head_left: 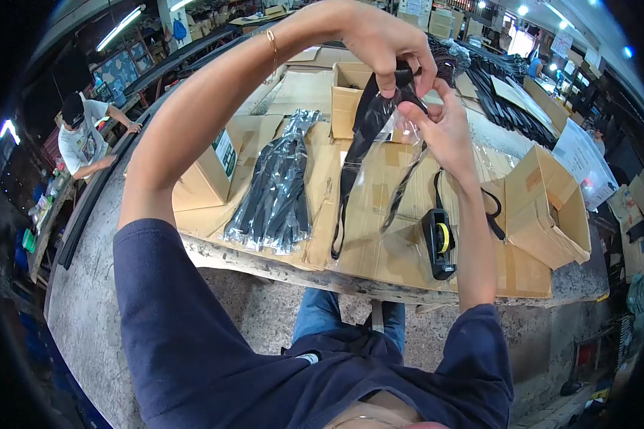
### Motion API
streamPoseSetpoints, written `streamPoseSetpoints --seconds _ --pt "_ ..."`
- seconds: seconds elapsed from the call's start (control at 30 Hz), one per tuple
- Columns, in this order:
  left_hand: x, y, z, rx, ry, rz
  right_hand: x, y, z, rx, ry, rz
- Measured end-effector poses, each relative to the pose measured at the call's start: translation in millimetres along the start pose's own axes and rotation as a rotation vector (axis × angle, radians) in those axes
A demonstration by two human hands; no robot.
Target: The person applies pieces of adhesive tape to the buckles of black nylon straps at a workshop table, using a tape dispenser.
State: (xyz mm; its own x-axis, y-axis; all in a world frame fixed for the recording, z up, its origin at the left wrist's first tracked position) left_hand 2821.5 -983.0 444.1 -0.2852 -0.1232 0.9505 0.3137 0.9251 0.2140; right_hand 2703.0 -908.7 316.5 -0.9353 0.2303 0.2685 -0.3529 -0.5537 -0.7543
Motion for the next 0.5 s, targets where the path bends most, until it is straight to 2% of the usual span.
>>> streamPoseSetpoints --seconds 0.03,0.07,0.1,0.17,0.33,0.4,0.5 --pt "2 2 0 0.001 0.0 -0.002 0 3 -4 -0.097 0.008 0.006" --pt "5 1 -2 0.14 -0.043 -0.061 0 6 -7 -0.192 0.016 0.011" --pt "6 2 -2 0.279 -0.086 -0.12 2 11 -10 -0.192 0.016 0.011" --pt "7 -3 -5 0.229 -0.092 -0.132 2 27 -17 -0.07 -0.204 0.349" --pt "4 -7 -7 0.175 -0.072 -0.258 4 40 -24 -0.151 -0.216 0.247" --pt "4 -6 -6 0.32 -0.143 -0.254 4 36 -23 -0.201 -0.235 0.179" --pt "5 -13 -4 0.284 -0.186 -0.291 3 33 -25 -0.191 -0.225 0.171"
Point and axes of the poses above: each hand's wrist, its own z-axis towards the middle knuckle, its own x-axis out of the back of the hand, y = z × x, the point moved 2 cm from there along z, towards the middle knuckle, and after that the axes turned 6 degrees about -y, right-handed, at the moved point
